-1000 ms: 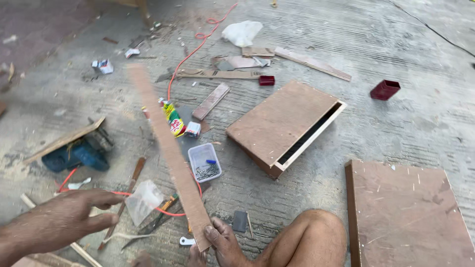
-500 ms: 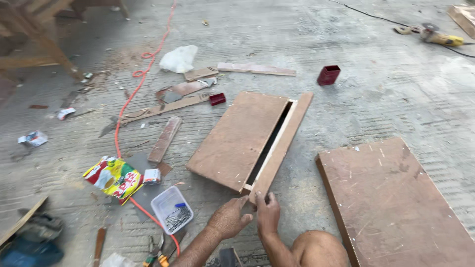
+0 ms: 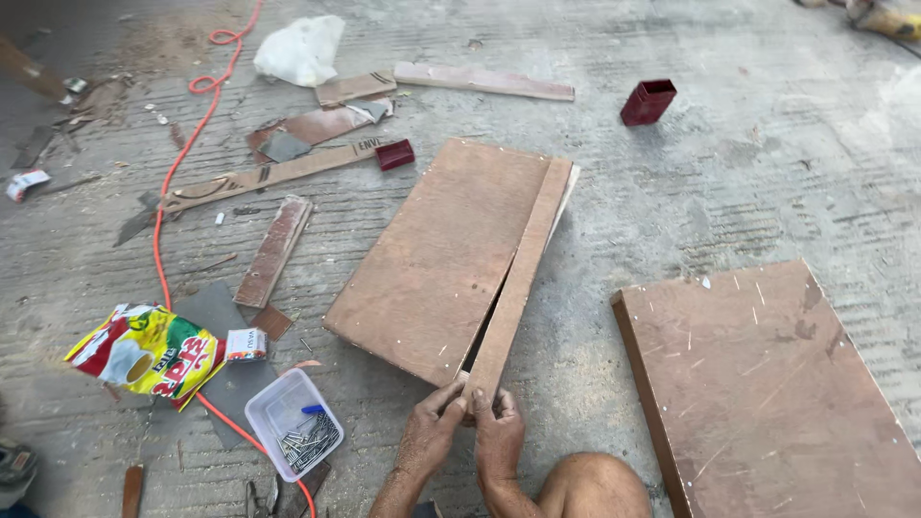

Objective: The person measures and marks a rectangular piece of plywood with a tape measure and pencil, then uses a circular saw to cut the wood along the marked line. The person handles the wood pieces and tools while sitting on the floor.

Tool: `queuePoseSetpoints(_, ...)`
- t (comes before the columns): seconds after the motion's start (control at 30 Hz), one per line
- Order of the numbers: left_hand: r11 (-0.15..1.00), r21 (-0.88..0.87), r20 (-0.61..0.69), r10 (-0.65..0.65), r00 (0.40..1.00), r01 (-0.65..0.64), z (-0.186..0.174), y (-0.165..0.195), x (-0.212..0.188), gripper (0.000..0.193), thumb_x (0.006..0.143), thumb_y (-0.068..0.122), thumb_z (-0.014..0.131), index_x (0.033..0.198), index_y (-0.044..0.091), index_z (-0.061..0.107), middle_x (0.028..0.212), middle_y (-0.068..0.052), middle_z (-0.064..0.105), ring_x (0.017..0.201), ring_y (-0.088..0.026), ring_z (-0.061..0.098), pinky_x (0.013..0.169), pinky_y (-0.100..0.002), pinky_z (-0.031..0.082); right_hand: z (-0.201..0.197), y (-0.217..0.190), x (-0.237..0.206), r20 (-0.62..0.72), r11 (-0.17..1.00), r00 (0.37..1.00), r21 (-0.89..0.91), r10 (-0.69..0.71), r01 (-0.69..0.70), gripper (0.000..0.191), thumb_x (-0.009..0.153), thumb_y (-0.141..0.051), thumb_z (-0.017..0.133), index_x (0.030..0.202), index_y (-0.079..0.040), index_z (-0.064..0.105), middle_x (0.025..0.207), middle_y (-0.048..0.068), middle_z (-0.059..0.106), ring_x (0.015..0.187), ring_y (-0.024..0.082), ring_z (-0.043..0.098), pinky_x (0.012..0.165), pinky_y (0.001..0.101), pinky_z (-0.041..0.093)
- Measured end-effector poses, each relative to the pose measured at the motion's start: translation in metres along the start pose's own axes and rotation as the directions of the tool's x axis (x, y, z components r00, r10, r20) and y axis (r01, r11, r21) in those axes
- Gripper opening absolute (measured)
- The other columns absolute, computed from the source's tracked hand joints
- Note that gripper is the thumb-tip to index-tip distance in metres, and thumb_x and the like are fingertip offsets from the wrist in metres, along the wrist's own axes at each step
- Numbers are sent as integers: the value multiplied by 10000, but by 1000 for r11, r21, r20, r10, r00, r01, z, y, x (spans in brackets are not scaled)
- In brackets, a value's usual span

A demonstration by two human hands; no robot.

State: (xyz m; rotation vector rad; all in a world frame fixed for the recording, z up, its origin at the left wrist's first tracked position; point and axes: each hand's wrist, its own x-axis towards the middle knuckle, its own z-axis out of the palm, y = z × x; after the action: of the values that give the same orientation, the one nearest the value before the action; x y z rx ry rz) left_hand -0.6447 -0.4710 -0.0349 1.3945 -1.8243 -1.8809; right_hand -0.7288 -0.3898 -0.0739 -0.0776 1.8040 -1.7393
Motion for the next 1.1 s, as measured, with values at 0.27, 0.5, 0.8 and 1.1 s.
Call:
queuePoseSetpoints(0.27,999,-26,-60,30,998,-31,8,1,15,407,937,199,662,1335,114,683,1195,-80,775,1071,-149,729,947,-316,582,-36,14,47,64,892,997,-448,-35,60,546,1097,-452,555,910,46,675,766,153,658,635,207,579,557,369,504)
queuePoseSetpoints(0.5,988,-120,-98,-112,989,100,3,-28,18,389,945,161,666,1327,105,710,1085,-127,819,909,-202,706,814,-313,592,-36,-50,132,57,859,985,-484,-162,169,857,908,-515,582,1590,-109,259,1567,198,408,1386,338,516,1070,535,506)
queuePoseSetpoints(0.8,968,-237,-237,-140,961,82,9,-60,30,449,907,231,723,1296,21,644,1140,-120,766,950,-142,762,740,-332,664,0,-51,206,250,653,833,-525,-494,546,909,1019,-425,602,1647,-26,80,1722,254,94,1577,440,173,1258,525,202)
queuePoseSetpoints(1.1,964,-144,-329,167,929,-224,10,-141,45,445,912,273,732,1243,-25,747,1024,-226,790,727,-201,733,616,-336,622,8,-65,194,150,929,948,-203,-282,308,916,924,-275,639,1609,-14,88,1633,266,275,1468,340,406,1190,425,367)
